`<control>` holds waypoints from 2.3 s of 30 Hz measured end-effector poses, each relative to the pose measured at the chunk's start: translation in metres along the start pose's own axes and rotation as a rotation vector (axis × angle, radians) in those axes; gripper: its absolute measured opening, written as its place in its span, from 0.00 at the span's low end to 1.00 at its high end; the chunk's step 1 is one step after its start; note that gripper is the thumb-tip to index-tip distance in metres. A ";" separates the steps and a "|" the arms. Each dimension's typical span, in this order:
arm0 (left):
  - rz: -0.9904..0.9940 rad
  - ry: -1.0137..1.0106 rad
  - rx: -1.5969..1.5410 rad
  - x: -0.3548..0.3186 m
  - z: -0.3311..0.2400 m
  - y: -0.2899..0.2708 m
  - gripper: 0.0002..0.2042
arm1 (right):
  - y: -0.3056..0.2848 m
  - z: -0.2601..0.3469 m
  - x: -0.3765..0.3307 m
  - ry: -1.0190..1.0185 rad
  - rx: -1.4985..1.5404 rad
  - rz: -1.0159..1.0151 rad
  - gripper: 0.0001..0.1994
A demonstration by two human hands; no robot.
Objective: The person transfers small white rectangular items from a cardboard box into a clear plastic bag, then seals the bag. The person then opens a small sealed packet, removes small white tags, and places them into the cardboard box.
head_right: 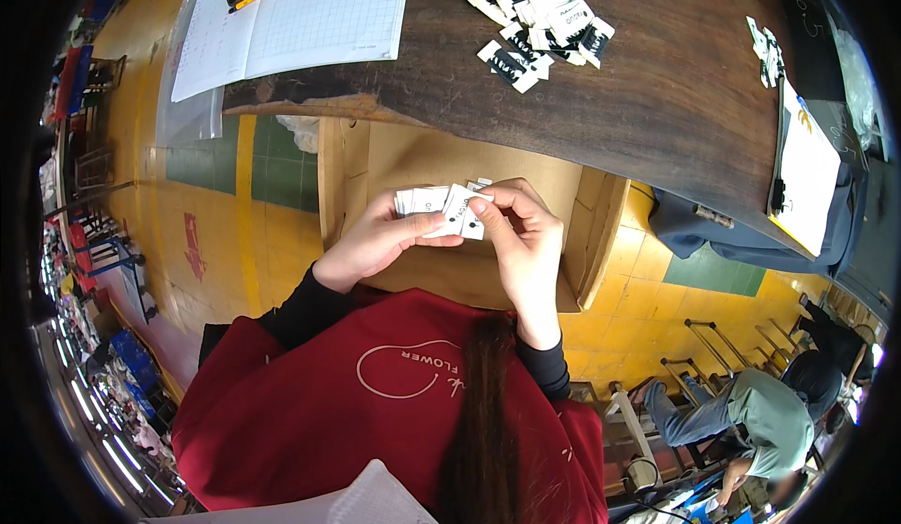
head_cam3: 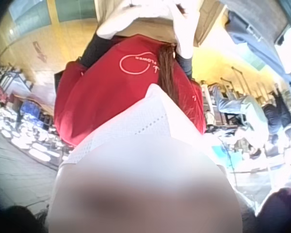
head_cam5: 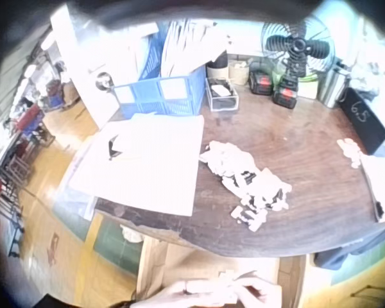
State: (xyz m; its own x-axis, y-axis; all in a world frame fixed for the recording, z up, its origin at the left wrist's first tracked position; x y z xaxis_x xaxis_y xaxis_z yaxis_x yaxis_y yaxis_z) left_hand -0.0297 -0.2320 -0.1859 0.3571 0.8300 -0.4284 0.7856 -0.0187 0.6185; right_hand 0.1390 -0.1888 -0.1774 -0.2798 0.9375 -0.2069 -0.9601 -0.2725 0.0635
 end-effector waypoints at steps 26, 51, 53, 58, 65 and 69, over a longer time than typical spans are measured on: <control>-0.166 0.153 0.123 0.005 -0.001 -0.007 0.11 | 0.002 -0.005 -0.010 0.187 -0.178 0.212 0.13; -0.227 0.076 0.159 -0.001 -0.010 -0.028 0.13 | -0.056 -0.010 -0.005 0.214 -0.561 -0.009 0.13; -0.242 0.088 0.150 -0.002 -0.011 -0.030 0.13 | -0.051 -0.009 -0.003 0.147 -0.752 0.063 0.14; -0.260 0.092 0.163 -0.003 -0.012 -0.035 0.13 | -0.013 -0.032 0.013 -0.208 -1.129 0.189 0.12; -0.261 0.140 0.106 -0.010 -0.015 -0.043 0.13 | -0.018 -0.070 0.037 0.059 -0.920 0.313 0.11; -0.268 0.133 0.124 -0.013 -0.013 -0.050 0.10 | -0.049 -0.059 0.035 0.250 -0.807 0.340 0.13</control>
State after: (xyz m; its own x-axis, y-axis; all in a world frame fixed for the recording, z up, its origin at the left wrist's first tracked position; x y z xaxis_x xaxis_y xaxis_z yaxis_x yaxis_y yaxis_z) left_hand -0.0805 -0.2343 -0.2027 0.0660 0.8801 -0.4701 0.9014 0.1495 0.4065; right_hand 0.1761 -0.1560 -0.2455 -0.4501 0.7304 -0.5137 -0.5102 -0.6825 -0.5234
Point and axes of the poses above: each hand's wrist, its own x-axis towards the middle knuckle, its own y-axis out of the palm, z = x × y, the point moved 3 cm from there along x, towards the middle knuckle, and after that the axes turned 4 degrees about z, right-handed, at the moved point
